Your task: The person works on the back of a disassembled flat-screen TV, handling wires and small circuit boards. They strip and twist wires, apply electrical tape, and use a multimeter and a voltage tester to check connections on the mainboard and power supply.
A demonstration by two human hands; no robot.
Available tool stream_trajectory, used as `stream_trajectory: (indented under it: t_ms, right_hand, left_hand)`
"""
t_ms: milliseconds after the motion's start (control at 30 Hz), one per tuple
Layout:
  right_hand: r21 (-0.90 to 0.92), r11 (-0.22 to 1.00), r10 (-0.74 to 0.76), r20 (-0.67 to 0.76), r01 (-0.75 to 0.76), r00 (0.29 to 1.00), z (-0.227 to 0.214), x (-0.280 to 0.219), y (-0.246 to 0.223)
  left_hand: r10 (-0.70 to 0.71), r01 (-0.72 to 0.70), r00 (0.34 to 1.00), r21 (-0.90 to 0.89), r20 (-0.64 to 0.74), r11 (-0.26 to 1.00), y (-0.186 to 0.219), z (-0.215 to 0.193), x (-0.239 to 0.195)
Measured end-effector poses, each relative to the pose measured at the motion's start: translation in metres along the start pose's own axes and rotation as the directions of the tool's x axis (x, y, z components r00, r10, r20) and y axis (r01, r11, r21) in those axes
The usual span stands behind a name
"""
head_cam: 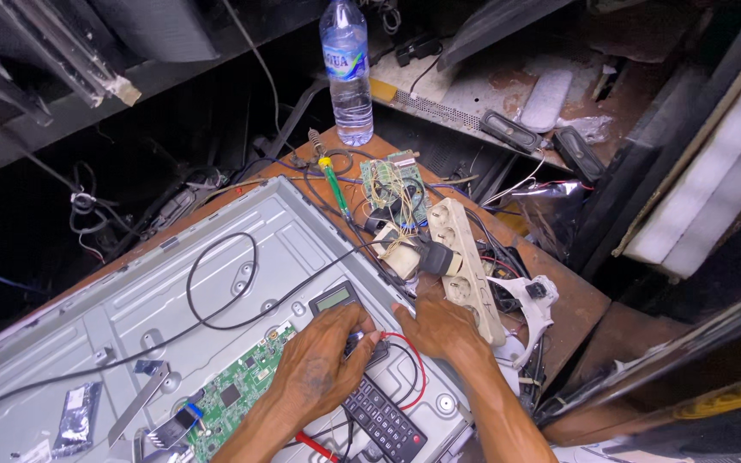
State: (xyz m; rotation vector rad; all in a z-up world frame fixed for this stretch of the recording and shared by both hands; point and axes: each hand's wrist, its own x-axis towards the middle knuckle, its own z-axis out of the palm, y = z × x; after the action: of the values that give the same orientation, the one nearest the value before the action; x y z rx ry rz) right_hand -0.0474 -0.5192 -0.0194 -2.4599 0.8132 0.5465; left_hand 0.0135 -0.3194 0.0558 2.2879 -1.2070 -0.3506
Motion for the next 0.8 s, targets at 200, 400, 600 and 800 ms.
stream_trajectory:
  t_ms: [200, 400, 600, 800]
  right_hand:
    - [0.028, 0.995, -0.087, -0.182, 0.094, 0.979, 0.010, -0.005, 0.007]
    - [0.127, 0.928, -0.261, -0.447, 0.350, 0.855, 0.025, -0.039, 0.017]
    - [0.077, 0.871, -0.334, -0.632, 0.485, 0.699, 0.026, -0.080, 0.007]
    - [0.213, 0.830, -0.322, -0.572, 0.516, 0.754, 0.025, -0.082, 0.017]
  left_hand:
    - [0.014, -0.015, 0.999, -0.019, -0.035, 1.000, -0.002, 0.001, -0.003]
    - [0.188, -0.197, 0.955, -0.016, -0.228, 0.980, 0.004, 0.009, -0.001]
    - [0.238, -0.254, 0.949, -0.051, -0.208, 0.966, 0.002, 0.037, 0.014]
    - [0.295, -0.294, 0.955, 0.053, -0.022, 0.954, 0.019, 0.048, 0.026]
